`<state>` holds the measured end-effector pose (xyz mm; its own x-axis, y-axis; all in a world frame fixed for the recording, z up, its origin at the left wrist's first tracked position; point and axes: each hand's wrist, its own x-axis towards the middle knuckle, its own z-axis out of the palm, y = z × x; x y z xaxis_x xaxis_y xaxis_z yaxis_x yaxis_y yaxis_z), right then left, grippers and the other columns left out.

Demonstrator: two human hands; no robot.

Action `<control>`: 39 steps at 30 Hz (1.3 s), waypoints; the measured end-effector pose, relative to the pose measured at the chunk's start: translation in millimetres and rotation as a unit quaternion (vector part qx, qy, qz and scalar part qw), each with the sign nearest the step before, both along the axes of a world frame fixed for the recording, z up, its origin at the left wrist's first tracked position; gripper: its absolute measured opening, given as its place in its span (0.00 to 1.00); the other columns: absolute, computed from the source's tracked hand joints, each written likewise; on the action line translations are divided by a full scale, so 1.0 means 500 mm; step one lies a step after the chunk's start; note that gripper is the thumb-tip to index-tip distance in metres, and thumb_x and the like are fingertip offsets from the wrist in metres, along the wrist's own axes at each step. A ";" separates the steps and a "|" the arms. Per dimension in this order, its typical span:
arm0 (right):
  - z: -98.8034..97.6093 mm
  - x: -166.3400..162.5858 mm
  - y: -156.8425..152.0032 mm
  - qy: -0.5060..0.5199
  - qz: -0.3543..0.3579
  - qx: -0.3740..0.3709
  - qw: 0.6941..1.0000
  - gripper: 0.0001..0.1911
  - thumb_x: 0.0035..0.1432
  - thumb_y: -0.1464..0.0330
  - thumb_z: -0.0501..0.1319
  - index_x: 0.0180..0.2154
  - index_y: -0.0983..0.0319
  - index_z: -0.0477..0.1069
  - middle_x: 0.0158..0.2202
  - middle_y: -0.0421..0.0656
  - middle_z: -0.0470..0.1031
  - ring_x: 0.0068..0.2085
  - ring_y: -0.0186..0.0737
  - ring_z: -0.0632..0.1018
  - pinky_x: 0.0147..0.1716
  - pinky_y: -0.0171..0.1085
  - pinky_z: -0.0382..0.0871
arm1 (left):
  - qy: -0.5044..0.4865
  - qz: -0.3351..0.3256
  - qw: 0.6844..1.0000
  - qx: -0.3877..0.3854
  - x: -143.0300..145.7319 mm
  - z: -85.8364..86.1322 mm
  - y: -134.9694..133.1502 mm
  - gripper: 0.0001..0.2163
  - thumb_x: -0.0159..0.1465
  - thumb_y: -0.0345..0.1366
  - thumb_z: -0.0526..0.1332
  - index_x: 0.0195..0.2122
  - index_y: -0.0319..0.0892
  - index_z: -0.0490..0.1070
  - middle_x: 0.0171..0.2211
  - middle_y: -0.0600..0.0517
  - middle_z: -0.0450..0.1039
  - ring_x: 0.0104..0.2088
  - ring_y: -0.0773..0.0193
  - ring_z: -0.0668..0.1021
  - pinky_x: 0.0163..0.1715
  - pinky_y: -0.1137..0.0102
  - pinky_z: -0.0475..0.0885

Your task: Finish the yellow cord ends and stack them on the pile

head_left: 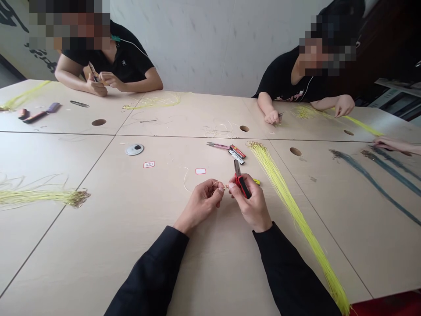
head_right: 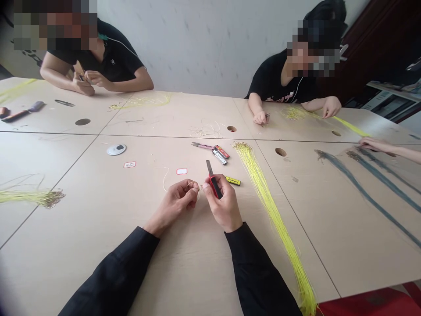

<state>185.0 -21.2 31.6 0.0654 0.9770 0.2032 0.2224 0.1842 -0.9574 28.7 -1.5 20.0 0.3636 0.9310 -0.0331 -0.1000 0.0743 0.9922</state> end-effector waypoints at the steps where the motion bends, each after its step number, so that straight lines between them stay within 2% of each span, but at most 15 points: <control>1: 0.002 0.000 -0.001 0.008 0.004 -0.003 1.000 0.14 0.65 0.56 0.60 0.40 0.61 0.68 0.36 0.43 0.73 0.33 0.37 0.72 0.35 0.37 0.68 | -0.006 0.016 1.000 -0.005 0.000 0.000 0.002 0.10 0.66 0.41 0.59 0.34 0.41 0.66 0.21 0.58 0.64 0.21 0.72 0.66 0.23 0.76 0.61; 4: 0.008 0.002 -0.004 0.034 0.066 -0.040 0.996 0.20 0.70 0.52 0.52 0.39 0.61 0.69 0.33 0.43 0.73 0.31 0.37 0.71 0.30 0.37 0.66 | -0.022 0.072 0.997 -0.012 -0.001 0.000 0.007 0.12 0.67 0.45 0.60 0.34 0.41 0.67 0.20 0.58 0.65 0.21 0.71 0.66 0.22 0.76 0.62; 6: 0.009 0.002 -0.007 0.019 0.105 -0.073 0.992 0.22 0.70 0.51 0.50 0.38 0.62 0.70 0.31 0.43 0.72 0.29 0.36 0.70 0.27 0.36 0.63 | -0.029 0.106 0.994 -0.011 -0.003 -0.002 0.011 0.13 0.67 0.47 0.60 0.34 0.41 0.67 0.20 0.57 0.66 0.20 0.71 0.67 0.22 0.75 0.63; 11: 0.002 -0.003 -0.009 -0.048 0.103 -0.101 0.988 0.24 0.69 0.50 0.51 0.37 0.62 0.70 0.29 0.42 0.71 0.27 0.35 0.69 0.25 0.36 0.60 | -0.037 0.160 0.986 0.004 -0.006 -0.005 0.016 0.15 0.67 0.48 0.60 0.31 0.42 0.66 0.19 0.58 0.65 0.19 0.72 0.66 0.22 0.75 0.64; 23: 0.002 -0.006 -0.008 -0.050 0.106 -0.097 0.988 0.24 0.69 0.49 0.50 0.37 0.62 0.70 0.29 0.42 0.72 0.27 0.36 0.69 0.25 0.36 0.61 | -0.019 0.152 0.988 -0.004 -0.004 -0.002 0.014 0.16 0.66 0.49 0.61 0.29 0.41 0.66 0.17 0.58 0.65 0.19 0.71 0.66 0.22 0.75 0.63; 30: -0.002 -0.008 -0.007 -0.083 0.099 -0.078 0.988 0.24 0.70 0.50 0.49 0.36 0.61 0.70 0.28 0.41 0.70 0.29 0.37 0.69 0.30 0.37 0.64 | -0.014 0.153 0.988 -0.005 -0.004 -0.003 0.015 0.16 0.65 0.49 0.61 0.30 0.41 0.67 0.17 0.58 0.66 0.19 0.71 0.67 0.23 0.75 0.64; 39: -0.001 -0.008 -0.007 -0.103 0.091 -0.077 0.987 0.24 0.70 0.51 0.49 0.34 0.62 0.70 0.26 0.40 0.68 0.27 0.36 0.68 0.29 0.37 0.63 | -0.006 0.159 0.987 -0.006 -0.004 -0.002 0.014 0.15 0.66 0.48 0.61 0.31 0.41 0.67 0.17 0.57 0.66 0.19 0.72 0.67 0.23 0.76 0.64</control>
<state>180.9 -24.5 30.9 -0.1420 0.9890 0.0416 0.3927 0.0949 -0.9147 26.5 5.5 18.8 0.0543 0.9976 -0.0424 -0.1315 0.0492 0.9901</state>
